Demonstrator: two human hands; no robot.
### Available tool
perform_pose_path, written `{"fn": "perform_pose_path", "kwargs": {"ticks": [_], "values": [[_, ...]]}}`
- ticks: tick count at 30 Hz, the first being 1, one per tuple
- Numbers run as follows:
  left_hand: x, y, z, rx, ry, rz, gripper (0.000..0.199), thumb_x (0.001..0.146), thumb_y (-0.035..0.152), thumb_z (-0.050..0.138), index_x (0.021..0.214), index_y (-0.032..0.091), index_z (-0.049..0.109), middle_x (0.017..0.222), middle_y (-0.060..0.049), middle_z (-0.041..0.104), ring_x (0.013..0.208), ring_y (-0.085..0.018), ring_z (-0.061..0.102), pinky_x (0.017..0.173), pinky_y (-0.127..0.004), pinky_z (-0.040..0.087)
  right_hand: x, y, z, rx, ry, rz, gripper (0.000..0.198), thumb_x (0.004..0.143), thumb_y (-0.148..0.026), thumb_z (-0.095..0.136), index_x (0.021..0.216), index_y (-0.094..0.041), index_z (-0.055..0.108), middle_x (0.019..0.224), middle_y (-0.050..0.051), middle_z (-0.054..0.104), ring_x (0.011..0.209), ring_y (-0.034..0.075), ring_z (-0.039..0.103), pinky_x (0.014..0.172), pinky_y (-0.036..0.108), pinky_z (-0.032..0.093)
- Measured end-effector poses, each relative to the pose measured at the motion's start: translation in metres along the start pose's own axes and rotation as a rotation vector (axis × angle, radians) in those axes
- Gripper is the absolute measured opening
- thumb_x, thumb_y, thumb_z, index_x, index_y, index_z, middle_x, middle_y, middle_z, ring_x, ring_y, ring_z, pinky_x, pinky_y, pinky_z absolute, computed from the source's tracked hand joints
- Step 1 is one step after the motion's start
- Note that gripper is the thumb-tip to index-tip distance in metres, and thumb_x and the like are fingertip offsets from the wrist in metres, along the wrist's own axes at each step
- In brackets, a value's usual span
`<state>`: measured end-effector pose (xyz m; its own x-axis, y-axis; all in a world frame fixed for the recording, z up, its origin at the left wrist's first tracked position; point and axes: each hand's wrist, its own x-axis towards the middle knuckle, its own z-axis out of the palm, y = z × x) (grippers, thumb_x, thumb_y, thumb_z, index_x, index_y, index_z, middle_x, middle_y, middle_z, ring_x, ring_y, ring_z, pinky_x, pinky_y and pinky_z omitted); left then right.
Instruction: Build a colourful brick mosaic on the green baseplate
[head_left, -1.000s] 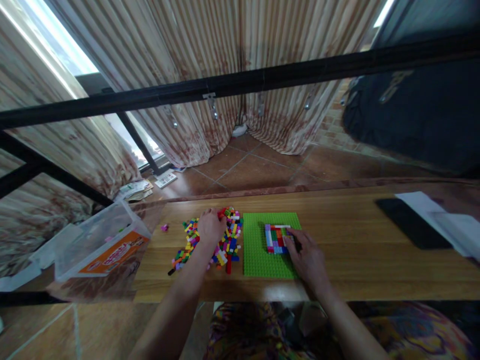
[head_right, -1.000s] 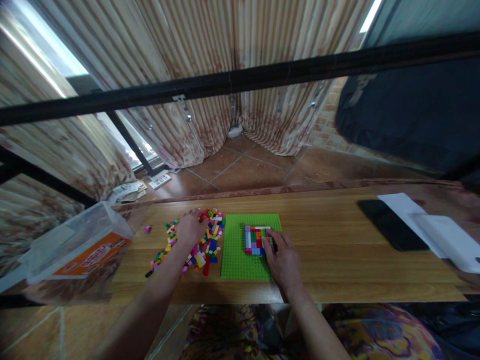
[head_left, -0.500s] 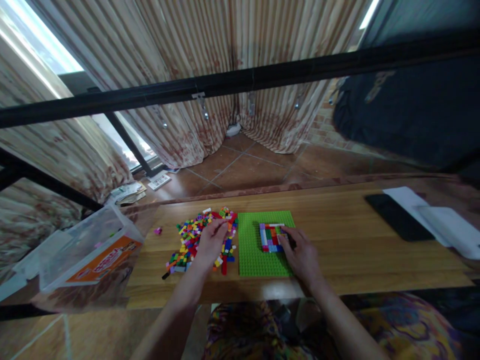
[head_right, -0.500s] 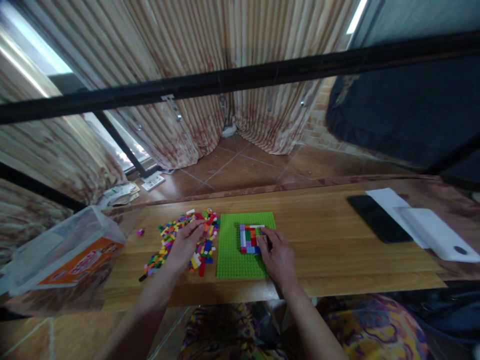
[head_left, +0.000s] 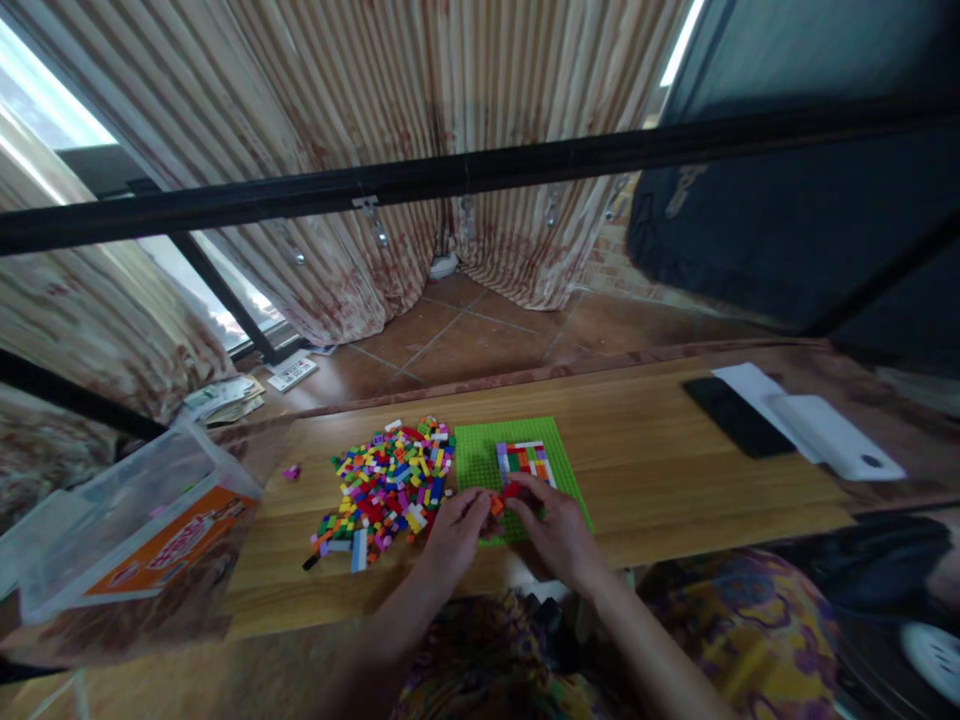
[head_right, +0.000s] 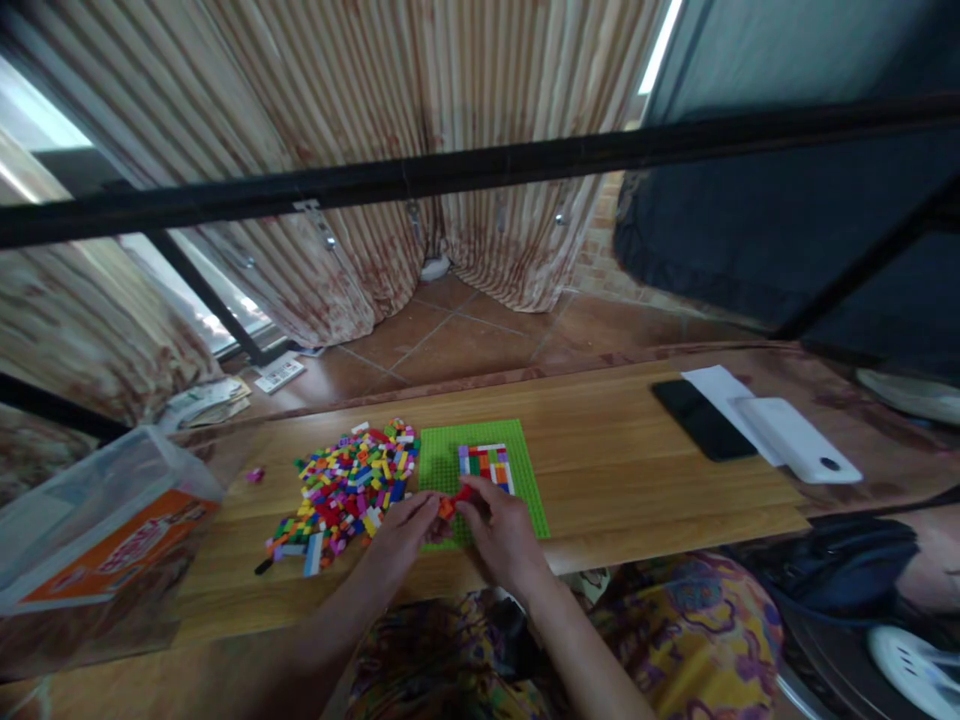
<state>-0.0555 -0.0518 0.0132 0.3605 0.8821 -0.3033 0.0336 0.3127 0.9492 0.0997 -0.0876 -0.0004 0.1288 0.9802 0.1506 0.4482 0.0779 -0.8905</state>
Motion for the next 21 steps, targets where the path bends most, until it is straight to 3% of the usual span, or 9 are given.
{"fn": "perform_pose_path", "kwargs": {"ticks": [6, 13, 16, 21], "values": [[-0.008, -0.013, 0.0, 0.311, -0.055, 0.126, 0.025, 0.085, 0.04, 0.057, 0.088, 0.018, 0.068, 0.083, -0.005, 0.068, 0.073, -0.018, 0.066, 0.067, -0.028, 0.052, -0.015, 0.005, 0.004, -0.004, 0.029, 0.113, 0.023, 0.086, -0.035, 0.059, 0.102, -0.022, 0.069, 0.09, 0.004, 0.074, 0.078, 0.019, 0.069, 0.075, 0.032, 0.053], [0.007, -0.018, -0.002, 0.222, 0.121, 0.075, 0.026, 0.081, 0.042, 0.059, 0.081, 0.017, 0.067, 0.073, -0.002, 0.067, 0.063, -0.017, 0.065, 0.06, -0.027, 0.053, -0.021, 0.0, 0.007, -0.1, 0.055, -0.038, 0.017, 0.089, -0.031, 0.056, 0.09, -0.023, 0.071, 0.087, 0.004, 0.073, 0.081, 0.019, 0.068, 0.075, 0.031, 0.053], [0.011, -0.013, -0.007, 0.238, 0.125, 0.142, 0.025, 0.082, 0.04, 0.059, 0.085, 0.017, 0.068, 0.073, -0.002, 0.068, 0.067, -0.018, 0.066, 0.064, -0.028, 0.053, -0.018, 0.006, 0.002, -0.096, 0.185, -0.009, 0.022, 0.09, -0.039, 0.055, 0.096, -0.023, 0.071, 0.09, 0.005, 0.075, 0.079, 0.02, 0.069, 0.074, 0.033, 0.055], [0.023, 0.005, -0.013, 0.517, 0.173, 0.296, 0.023, 0.086, 0.033, 0.056, 0.102, 0.02, 0.068, 0.087, -0.004, 0.073, 0.078, -0.019, 0.067, 0.072, -0.027, 0.051, -0.006, 0.022, -0.019, -0.138, 0.379, 0.041, 0.031, 0.09, -0.046, 0.054, 0.098, -0.021, 0.07, 0.094, 0.009, 0.074, 0.081, 0.022, 0.068, 0.077, 0.036, 0.054]]}}
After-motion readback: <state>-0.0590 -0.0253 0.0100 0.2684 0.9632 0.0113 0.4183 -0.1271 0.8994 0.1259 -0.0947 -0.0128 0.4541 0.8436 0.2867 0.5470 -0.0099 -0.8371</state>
